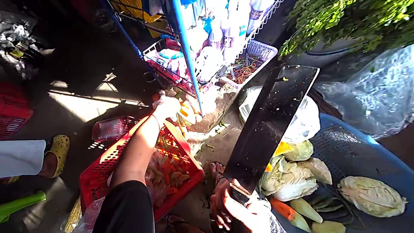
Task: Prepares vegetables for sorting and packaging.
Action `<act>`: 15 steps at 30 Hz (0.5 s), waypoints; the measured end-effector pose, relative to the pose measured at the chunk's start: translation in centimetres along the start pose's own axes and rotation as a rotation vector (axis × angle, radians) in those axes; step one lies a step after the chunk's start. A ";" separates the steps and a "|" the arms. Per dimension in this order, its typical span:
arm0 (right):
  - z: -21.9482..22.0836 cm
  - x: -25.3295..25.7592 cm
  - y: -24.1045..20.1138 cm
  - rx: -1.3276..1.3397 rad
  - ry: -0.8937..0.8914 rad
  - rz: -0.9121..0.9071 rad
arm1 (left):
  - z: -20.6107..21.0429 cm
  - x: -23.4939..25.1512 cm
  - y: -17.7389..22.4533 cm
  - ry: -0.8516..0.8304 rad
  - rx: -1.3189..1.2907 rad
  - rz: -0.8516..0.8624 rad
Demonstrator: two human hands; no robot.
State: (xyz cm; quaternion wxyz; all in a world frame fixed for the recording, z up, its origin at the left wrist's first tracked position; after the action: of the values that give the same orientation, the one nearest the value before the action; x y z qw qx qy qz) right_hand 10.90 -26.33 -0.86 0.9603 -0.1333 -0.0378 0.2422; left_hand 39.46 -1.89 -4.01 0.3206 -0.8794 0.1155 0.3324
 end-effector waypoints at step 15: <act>0.2 0.1 0.2 0.013 -0.071 0.037 | -1.2 -17.0 -9.3 0.527 -0.102 -0.113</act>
State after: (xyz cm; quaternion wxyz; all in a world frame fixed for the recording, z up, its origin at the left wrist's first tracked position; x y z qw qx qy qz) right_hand 10.90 -26.06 -0.72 0.9545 -0.1192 -0.0680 0.2646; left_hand 31.12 4.36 12.41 0.2527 -0.9557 0.1285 0.0791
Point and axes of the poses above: each hand's wrist, its own x-axis towards the middle knuckle, its own z-axis out of the palm, y = z × x, the point moved 1 cm from there along x, towards the middle knuckle, and after that the axes turned 15 degrees about x, right-handed, at the moved point
